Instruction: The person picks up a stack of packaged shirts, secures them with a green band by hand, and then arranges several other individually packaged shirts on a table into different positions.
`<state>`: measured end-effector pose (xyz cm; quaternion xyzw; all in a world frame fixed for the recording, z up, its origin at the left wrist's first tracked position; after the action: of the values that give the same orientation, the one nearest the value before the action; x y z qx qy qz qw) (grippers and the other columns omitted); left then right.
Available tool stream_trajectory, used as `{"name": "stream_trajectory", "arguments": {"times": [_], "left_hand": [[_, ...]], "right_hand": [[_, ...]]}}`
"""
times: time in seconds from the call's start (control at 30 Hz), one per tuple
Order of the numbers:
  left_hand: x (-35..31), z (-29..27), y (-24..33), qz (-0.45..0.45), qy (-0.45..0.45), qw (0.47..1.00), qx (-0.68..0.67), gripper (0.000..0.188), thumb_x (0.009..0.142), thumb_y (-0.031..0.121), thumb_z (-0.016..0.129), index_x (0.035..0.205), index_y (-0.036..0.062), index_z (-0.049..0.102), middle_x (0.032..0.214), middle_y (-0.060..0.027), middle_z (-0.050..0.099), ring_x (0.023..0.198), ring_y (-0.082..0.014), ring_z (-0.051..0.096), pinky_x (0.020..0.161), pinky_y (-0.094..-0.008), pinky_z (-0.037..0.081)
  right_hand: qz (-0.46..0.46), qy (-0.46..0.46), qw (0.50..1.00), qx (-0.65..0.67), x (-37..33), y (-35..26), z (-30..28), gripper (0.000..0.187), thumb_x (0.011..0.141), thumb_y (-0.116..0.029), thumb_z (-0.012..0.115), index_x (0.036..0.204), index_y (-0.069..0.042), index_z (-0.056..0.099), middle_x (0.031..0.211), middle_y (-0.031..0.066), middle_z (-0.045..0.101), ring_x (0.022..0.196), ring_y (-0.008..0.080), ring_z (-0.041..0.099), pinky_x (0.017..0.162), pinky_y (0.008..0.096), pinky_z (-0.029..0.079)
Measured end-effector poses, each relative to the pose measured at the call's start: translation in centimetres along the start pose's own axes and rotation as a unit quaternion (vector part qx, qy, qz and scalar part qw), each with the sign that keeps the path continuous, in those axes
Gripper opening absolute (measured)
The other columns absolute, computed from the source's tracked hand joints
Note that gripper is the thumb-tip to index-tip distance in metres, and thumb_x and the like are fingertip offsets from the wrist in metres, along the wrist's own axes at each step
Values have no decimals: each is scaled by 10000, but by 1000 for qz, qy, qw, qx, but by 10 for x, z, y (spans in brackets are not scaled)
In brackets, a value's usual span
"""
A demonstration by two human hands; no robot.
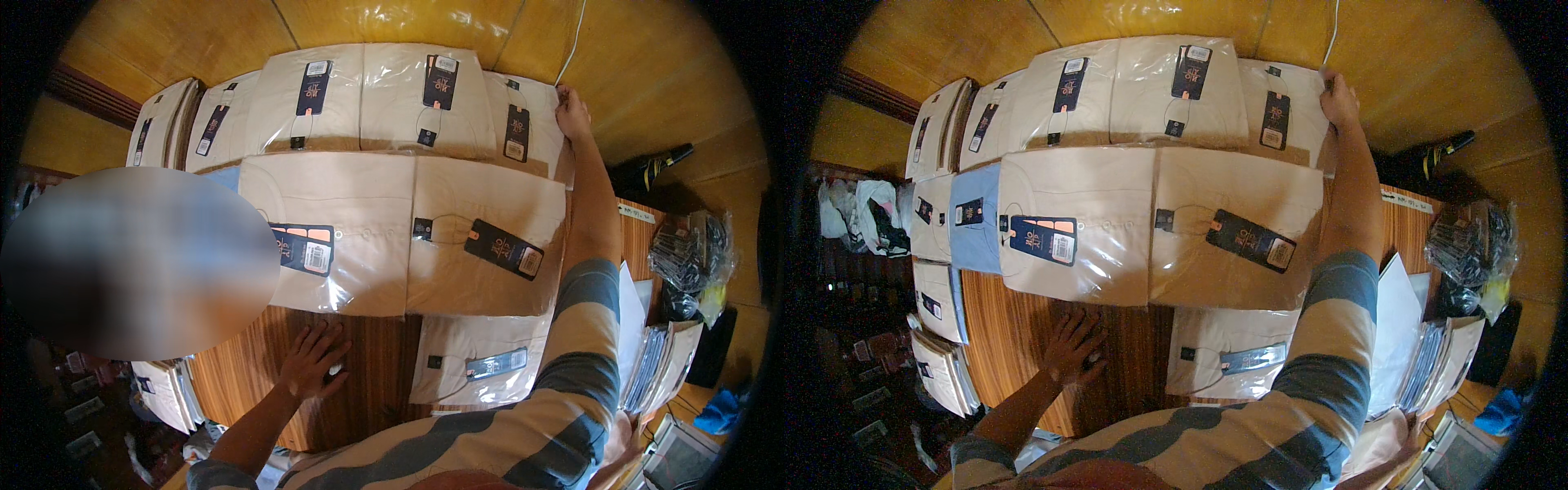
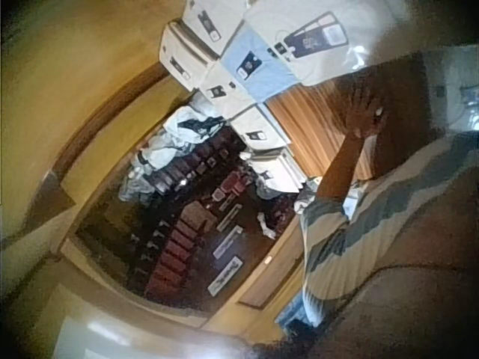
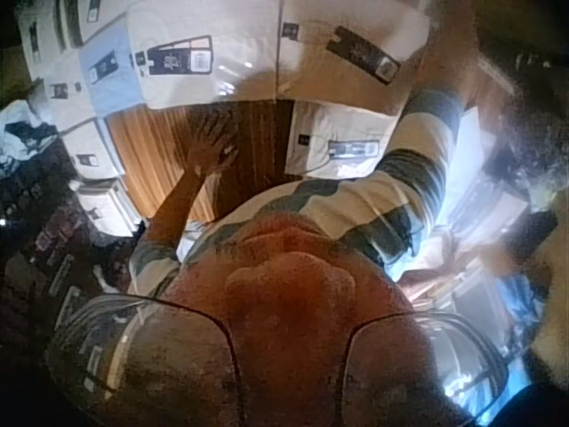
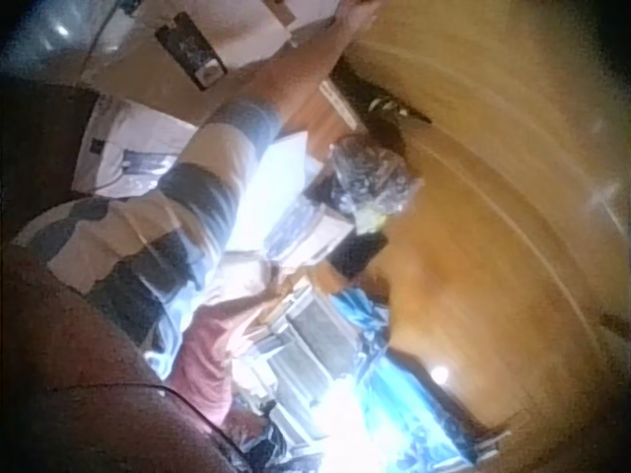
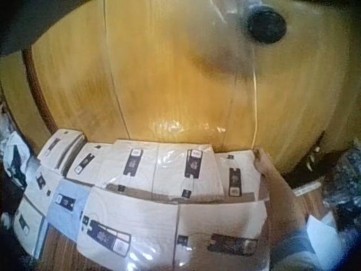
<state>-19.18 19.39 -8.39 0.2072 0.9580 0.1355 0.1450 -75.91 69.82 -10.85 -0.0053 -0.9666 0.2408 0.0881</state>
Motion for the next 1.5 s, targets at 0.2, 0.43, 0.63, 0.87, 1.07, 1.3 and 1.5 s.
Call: {"name": "stream_trajectory", "arguments": {"times": [0.2, 0.43, 0.63, 0.87, 1.07, 1.3, 1.5], "left_hand": [[-1, 2, -3, 17, 10, 1000, 9, 575, 872, 449, 731, 1383, 205, 627, 1572, -108, 461, 1467, -357, 394, 1214, -568, 294], [1, -3, -1, 19, 11, 1000, 11, 591, 862, 447, 741, 1387, 202, 624, 1564, -105, 470, 1454, -357, 414, 1202, -561, 308], [2, -8, -2, 35, 7, 999, 4, 597, 867, 436, 738, 1390, 175, 617, 1568, -111, 465, 1468, -359, 398, 1207, -565, 303], [-11, 8, -3, 19, 24, 999, -28, 590, 881, 415, 735, 1383, 130, 612, 1559, -122, 467, 1481, -379, 371, 1233, -584, 268], [2, -15, -1, 61, 72, 993, -74, 587, 897, 392, 726, 1403, 124, 596, 1563, -130, 459, 1470, -373, 385, 1237, -567, 272], [-5, -11, 5, 58, 70, 994, -57, 611, 916, 424, 693, 1428, 116, 568, 1588, -132, 432, 1480, -354, 378, 1250, -552, 250], [-20, -22, 0, 44, 138, 984, -100, 589, 929, 371, 679, 1433, 93, 551, 1601, -142, 419, 1505, -356, 342, 1266, -527, 235]], "right_hand": [[-23, 73, 988, -132, -8, -32, -31, 465, 972, -217, 548, 1436, -181, 548, 1413, 172, 600, 1311, 408, 517, 1098, 527, 405], [-5, 79, 987, -143, 10, -35, -8, 403, 948, -221, 587, 1331, -112, 645, 1367, 186, 630, 1292, 400, 545, 1110, 492, 421], [-29, 47, 998, 35, 29, 8, -4, 467, 899, -300, 655, 1305, -71, 666, 1276, 210, 688, 1209, 382, 646, 1056, 465, 486], [185, -43, 976, -106, -77, -81, -40, 728, 788, -545, 823, 1206, 40, 705, 1209, 279, 706, 1164, 389, 683, 997, 448, 523], [188, -63, 965, 170, -95, 27, -49, 329, 862, -335, 832, 956, -42, 712, 886, 112, 741, 861, 163, 721, 718, 286, 548], [219, -36, 933, 283, -97, 53, -75, 294, 938, -312, 743, 974, -30, 666, 982, 129, 703, 858, 200, 725, 680, 319, 594], [195, -225, 897, 328, -148, -35, 8, 571, 847, -301, 836, 1214, 96, 655, 1127, 199, 731, 912, 297, 726, 824, 402, 577]]}}
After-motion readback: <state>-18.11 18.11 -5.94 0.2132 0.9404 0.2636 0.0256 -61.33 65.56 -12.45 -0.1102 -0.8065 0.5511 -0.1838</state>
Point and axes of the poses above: each hand's wrist, its own x-axis towards the middle knuckle, its own z-axis out of the palm, y = z × x, the point moved 9 cm from there along x, towards the middle knuckle
